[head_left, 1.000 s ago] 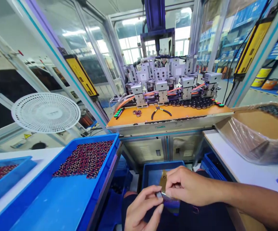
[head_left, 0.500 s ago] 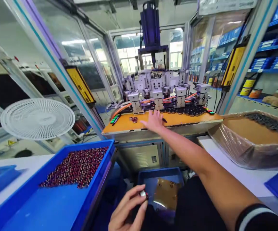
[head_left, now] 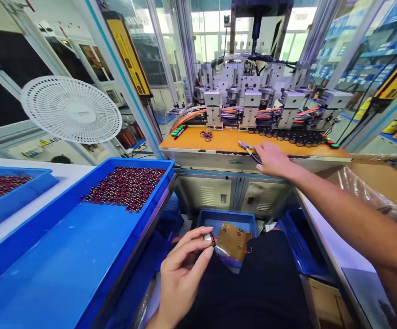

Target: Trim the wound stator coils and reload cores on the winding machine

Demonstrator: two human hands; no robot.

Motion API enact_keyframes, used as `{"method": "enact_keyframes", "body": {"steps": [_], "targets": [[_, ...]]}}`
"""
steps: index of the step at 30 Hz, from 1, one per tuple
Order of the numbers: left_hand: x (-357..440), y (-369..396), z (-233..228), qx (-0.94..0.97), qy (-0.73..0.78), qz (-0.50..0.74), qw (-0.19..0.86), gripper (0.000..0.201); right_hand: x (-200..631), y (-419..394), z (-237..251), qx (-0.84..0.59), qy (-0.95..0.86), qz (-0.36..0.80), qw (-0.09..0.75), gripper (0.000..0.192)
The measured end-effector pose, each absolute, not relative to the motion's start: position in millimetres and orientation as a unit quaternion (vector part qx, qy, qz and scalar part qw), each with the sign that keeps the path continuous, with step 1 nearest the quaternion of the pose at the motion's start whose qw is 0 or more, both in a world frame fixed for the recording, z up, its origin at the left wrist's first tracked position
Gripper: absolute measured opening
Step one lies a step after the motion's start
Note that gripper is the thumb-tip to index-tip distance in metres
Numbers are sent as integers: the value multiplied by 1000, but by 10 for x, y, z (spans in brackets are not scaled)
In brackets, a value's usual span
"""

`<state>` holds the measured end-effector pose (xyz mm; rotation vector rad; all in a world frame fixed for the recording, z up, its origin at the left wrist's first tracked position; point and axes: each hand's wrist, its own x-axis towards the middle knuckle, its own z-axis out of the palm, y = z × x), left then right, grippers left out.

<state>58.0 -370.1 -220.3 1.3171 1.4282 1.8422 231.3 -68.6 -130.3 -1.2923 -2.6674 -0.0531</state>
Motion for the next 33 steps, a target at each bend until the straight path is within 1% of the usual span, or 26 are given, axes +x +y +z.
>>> {"method": "enact_keyframes", "body": {"steps": [3, 5, 6, 7, 8, 9, 11, 13, 15, 17, 21, 24, 27, 31, 33], "targets": [[641, -3707, -2208, 479, 503, 676, 246, 16, 2510, -1171, -1583, -399, -906, -21, 139, 68], [659, -3718, -2197, 479, 497, 680, 247, 18, 2616, -1578, -1844, -373, -911, 21, 176, 65], [661, -3723, -2187, 478, 496, 682, 247, 19, 2666, -1798, -1988, -352, -903, 97, 225, 57], [662, -3728, -2177, 476, 495, 683, 247, 20, 2716, -2020, -2131, -342, -887, 174, 256, 48], [660, -3731, -2168, 474, 496, 684, 249, 20, 2767, -2238, -2266, -333, -874, 235, 266, 43], [658, -3732, -2161, 473, 496, 684, 251, 20, 2817, -2445, -2384, -321, -863, 290, 260, 42], [655, -3732, -2159, 471, 498, 682, 254, 20, 2911, -2801, -2549, -301, -845, 364, 249, 49], [659, -3727, -2174, 473, 502, 677, 256, 20, 2984, -3052, -2605, -285, -837, 405, 232, 61], [670, -3718, -2199, 476, 507, 671, 259, 20, 3023, -3188, -2577, -277, -836, 428, 200, 70], [686, -3706, -2222, 479, 509, 665, 262, 20, 3024, -3232, -2510, -267, -836, 448, 171, 75], [716, -3691, -2235, 487, 510, 657, 266, 20, 2965, -3200, -2412, -261, -823, 486, 137, 77], [720, -3697, -2224, 497, 515, 649, 260, 22, 2915, -3176, -2397, -264, -819, 493, 130, 76], [716, -3711, -2214, 508, 517, 642, 249, 22, 2861, -3162, -2390, -241, -819, 494, 162, 76], [717, -3723, -2210, 513, 518, 636, 252, 23, 2778, -3144, -2370, -192, -805, 506, 245, 83], [719, -3724, -2209, 513, 517, 635, 256, 24, 2749, -3142, -2371, -175, -796, 511, 273, 85]]}}
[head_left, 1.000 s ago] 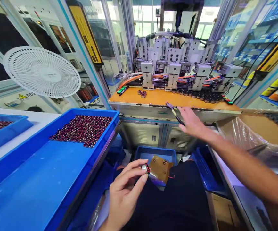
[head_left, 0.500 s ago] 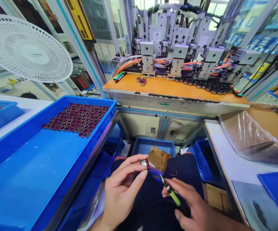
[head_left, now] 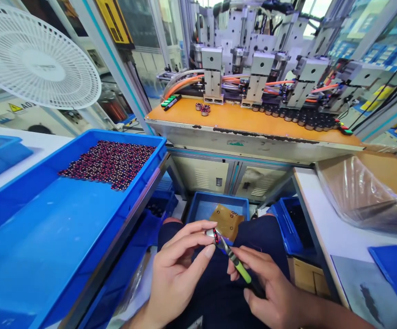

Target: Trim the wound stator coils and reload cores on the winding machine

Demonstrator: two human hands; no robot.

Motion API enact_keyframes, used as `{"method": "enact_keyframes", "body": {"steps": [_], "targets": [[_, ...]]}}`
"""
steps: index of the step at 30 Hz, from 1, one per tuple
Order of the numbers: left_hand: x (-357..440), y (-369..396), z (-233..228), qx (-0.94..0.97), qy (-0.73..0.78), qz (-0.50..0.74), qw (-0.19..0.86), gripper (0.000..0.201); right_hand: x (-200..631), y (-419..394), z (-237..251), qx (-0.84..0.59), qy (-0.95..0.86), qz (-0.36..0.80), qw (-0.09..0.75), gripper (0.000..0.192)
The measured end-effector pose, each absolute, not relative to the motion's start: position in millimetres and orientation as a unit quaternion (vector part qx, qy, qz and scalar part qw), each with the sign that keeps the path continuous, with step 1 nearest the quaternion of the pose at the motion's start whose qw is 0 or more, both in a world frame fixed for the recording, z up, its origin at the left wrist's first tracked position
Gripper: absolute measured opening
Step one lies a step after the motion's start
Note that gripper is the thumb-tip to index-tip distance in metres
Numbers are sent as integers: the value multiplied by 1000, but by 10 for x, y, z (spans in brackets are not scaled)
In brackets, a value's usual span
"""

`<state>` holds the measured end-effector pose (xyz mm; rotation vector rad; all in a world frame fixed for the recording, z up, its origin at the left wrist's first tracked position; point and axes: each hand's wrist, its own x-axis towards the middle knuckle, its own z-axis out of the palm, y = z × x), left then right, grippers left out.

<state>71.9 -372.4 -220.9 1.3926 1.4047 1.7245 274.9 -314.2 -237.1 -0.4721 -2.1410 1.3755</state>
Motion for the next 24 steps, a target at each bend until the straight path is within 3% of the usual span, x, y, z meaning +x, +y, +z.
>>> {"method": "enact_keyframes", "body": {"steps": [4, 13, 17, 24], "targets": [[726, -3719, -2209, 511, 514, 637, 261, 22, 2743, -3149, -2393, -183, -789, 515, 281, 76], [726, -3694, -2228, 520, 511, 634, 259, 22, 2798, -3087, -2395, -272, -744, 575, 205, 58], [674, -3697, -2286, 571, 489, 616, 235, 26, 2885, -3109, -2482, -301, -699, 616, 205, 60], [621, -3688, -2364, 570, 421, 675, 205, 58, 3008, -3180, -2330, -238, -709, 620, 237, 74]]}}
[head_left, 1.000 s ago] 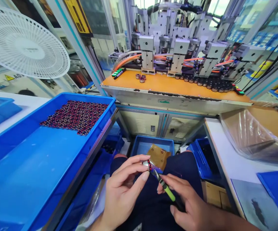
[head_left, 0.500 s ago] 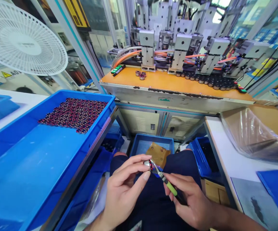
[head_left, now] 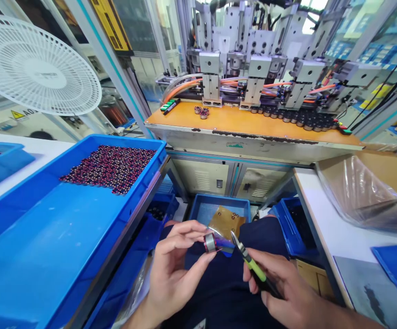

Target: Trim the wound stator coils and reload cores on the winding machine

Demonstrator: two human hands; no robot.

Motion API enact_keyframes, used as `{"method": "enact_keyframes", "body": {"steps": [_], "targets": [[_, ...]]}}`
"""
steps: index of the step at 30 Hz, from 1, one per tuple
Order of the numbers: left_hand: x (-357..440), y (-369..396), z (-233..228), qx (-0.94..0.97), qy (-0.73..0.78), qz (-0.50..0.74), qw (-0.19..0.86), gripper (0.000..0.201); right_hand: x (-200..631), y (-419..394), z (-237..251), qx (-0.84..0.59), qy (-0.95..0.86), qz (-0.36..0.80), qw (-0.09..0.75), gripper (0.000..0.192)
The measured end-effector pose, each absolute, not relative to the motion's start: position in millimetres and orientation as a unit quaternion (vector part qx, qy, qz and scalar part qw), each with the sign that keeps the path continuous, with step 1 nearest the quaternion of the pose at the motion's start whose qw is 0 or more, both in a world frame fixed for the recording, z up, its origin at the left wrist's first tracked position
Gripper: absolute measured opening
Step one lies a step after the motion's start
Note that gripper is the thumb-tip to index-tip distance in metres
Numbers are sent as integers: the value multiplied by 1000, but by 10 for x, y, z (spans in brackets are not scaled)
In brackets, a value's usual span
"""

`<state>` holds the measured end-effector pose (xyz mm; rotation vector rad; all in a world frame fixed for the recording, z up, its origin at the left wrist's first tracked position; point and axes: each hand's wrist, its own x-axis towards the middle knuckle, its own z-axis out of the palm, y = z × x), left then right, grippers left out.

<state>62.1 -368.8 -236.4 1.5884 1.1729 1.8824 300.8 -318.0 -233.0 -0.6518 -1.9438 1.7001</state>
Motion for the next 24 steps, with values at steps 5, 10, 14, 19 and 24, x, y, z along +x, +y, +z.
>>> {"method": "enact_keyframes", "body": {"steps": [5, 10, 14, 19, 24], "targets": [[643, -3692, -2357, 571, 405, 684, 202, 64, 2955, -3186, -2139, -210, -706, 635, 234, 76], [640, -3737, -2382, 578, 407, 679, 199, 63, 2907, -3211, -2176, -201, -692, 656, 225, 72], [628, -3752, -2379, 587, 402, 673, 201, 64, 2875, -3219, -2208, -196, -685, 666, 218, 71], [624, -3752, -2374, 591, 399, 673, 197, 64, 2846, -3214, -2175, -192, -682, 671, 218, 73], [625, -3730, -2385, 591, 400, 672, 198, 63, 2796, -3182, -2114, -211, -674, 681, 196, 70]]}}
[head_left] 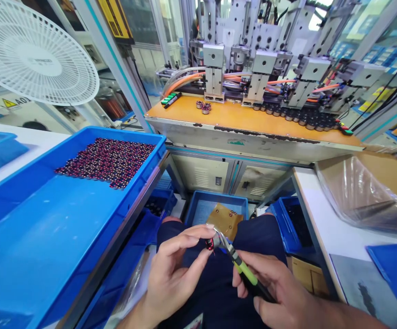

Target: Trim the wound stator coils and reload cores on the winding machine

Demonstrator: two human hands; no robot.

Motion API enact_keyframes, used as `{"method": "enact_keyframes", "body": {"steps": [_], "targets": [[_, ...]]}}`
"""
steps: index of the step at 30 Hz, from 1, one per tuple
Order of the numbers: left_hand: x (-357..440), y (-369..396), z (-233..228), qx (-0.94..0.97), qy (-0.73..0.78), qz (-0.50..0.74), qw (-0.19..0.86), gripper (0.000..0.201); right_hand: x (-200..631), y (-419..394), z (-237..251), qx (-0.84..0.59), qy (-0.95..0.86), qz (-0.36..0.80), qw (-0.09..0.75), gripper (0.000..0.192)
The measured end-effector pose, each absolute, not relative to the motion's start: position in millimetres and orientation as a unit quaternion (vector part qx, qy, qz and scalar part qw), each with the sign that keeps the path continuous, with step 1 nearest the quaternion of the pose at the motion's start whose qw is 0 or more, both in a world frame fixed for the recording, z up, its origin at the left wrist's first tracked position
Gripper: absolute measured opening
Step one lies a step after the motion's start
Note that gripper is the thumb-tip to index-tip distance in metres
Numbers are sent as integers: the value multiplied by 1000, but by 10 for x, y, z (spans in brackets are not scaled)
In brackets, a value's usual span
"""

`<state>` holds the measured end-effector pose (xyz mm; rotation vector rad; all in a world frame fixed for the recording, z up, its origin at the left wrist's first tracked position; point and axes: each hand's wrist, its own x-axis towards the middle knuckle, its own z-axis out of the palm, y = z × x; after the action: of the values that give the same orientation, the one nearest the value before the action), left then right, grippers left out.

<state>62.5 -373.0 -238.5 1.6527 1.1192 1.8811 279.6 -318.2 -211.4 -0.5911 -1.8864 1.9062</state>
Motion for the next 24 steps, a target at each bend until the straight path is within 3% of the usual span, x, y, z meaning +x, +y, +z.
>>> {"method": "enact_keyframes", "body": {"steps": [7, 14, 20, 24], "targets": [[623, -3728, -2377, 589, 401, 672, 200, 62, 2737, -3169, -2070, -231, -661, 690, 184, 48], [613, -3736, -2376, 587, 403, 671, 205, 62, 2740, -3174, -2085, -241, -649, 701, 173, 45], [605, -3741, -2392, 587, 413, 665, 206, 61, 2772, -3193, -2129, -246, -651, 698, 169, 56], [602, -3745, -2402, 589, 418, 660, 206, 61, 2778, -3177, -2165, -263, -679, 669, 149, 45]]}}
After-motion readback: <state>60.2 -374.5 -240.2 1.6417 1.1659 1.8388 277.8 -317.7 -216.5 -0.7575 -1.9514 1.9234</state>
